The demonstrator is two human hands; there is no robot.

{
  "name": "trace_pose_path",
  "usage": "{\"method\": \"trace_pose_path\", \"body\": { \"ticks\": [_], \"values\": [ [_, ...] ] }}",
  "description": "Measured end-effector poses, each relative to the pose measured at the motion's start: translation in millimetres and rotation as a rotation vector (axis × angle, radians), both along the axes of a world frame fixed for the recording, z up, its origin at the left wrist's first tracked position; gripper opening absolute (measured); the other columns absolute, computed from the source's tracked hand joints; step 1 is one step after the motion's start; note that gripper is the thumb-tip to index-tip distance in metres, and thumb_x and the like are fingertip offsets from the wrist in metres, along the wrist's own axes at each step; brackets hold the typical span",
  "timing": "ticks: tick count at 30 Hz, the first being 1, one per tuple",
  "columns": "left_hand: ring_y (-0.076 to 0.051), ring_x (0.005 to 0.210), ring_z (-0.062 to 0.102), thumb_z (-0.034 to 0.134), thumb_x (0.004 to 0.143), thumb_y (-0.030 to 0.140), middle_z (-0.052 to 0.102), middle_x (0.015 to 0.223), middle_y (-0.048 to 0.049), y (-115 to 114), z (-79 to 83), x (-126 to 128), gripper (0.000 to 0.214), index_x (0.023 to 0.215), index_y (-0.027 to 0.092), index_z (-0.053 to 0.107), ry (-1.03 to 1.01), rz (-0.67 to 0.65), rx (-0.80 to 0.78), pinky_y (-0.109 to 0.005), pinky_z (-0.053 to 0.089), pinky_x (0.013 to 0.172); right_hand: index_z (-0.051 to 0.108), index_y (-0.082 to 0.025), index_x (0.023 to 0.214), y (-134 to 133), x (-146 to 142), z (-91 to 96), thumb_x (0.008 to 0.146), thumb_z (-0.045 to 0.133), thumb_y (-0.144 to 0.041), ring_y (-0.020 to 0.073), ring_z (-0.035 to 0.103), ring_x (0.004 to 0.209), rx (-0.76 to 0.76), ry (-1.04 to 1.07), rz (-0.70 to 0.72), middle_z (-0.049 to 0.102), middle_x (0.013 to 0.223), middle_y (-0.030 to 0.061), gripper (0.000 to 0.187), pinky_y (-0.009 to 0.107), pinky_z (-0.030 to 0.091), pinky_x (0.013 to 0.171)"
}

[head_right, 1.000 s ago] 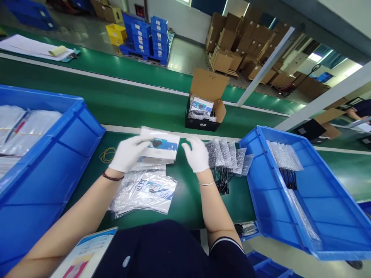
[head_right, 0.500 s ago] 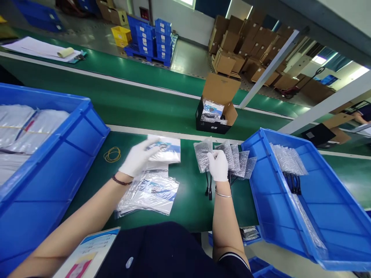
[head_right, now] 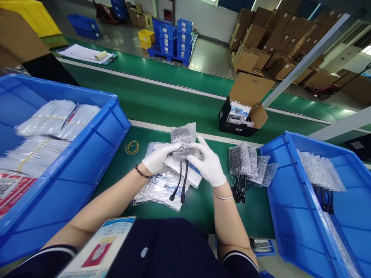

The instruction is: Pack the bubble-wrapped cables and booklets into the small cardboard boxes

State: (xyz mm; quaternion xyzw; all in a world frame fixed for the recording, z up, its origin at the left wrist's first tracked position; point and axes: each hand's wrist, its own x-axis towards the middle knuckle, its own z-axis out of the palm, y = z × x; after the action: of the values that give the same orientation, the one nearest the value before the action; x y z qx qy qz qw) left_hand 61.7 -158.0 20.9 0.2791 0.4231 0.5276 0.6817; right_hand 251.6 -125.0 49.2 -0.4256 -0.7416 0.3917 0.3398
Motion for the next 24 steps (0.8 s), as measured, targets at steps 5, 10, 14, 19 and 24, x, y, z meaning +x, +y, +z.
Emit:
{"method": "trace_pose_path", "body": {
  "ticks": [5,10,14,19,24],
  "values": [
    [-0.028,0.103,0.067,0.083,0.069,0.044,0.074,0.107,-0.0125,-5.8,7.2,1.6,0.051,0.105,0.009,0.072,0.117,-0.012,0.131,-0.043,0.050,0.098,0.059,-0.023,0.067,5.1,-17.1,-9.0,0.071,0.076,-0.047,0.0262,0.066,0.100,-0.003,0.108,-0.176,0.071,0.082,0.0024,0.030,0.037,0.049,0.089],
    [-0.029,0.103,0.066,0.083,0.068,0.047,0.073,0.108,-0.0120,-6.4,13.3,-1.9,0.054,0.106,0.009,0.072,0.187,-0.079,0.183,-0.044,0.048,0.098,0.053,-0.022,0.062,7.1,-18.8,-3.7,0.061,0.082,-0.048,0.0147,0.054,0.062,-0.086,0.101,-0.281,0.058,0.063,-0.0053,0.039,0.029,0.043,0.063],
    [-0.029,0.104,0.065,0.080,0.071,0.048,0.073,0.108,-0.0117,-4.5,9.2,-3.4,0.054,0.107,0.010,0.072,0.202,-0.112,0.229,-0.044,0.047,0.098,0.050,-0.022,0.060,9.1,-15.6,-2.7,0.061,0.082,-0.048,0.0133,0.049,0.061,-0.094,0.096,-0.257,0.054,0.061,-0.0060,0.041,0.027,0.039,0.060],
    [-0.028,0.102,0.066,0.081,0.072,0.045,0.074,0.106,-0.0108,-4.5,5.8,-3.6,0.048,0.104,0.010,0.073,0.192,-0.115,0.214,-0.043,0.047,0.097,0.050,-0.021,0.060,11.6,-14.7,-8.1,0.062,0.084,-0.049,0.0130,0.049,0.060,-0.106,0.112,-0.230,0.053,0.060,-0.0060,0.043,0.027,0.040,0.061],
    [-0.029,0.103,0.068,0.081,0.073,0.034,0.074,0.103,-0.0113,-0.5,8.0,-3.0,0.038,0.103,0.010,0.073,-0.123,0.019,0.136,-0.044,0.048,0.101,0.063,-0.024,0.094,9.8,-17.2,-4.7,0.065,0.082,-0.052,0.0187,0.063,0.078,-0.418,0.573,-0.055,0.068,0.088,-0.0005,0.045,0.032,0.051,0.072]
  ]
}}
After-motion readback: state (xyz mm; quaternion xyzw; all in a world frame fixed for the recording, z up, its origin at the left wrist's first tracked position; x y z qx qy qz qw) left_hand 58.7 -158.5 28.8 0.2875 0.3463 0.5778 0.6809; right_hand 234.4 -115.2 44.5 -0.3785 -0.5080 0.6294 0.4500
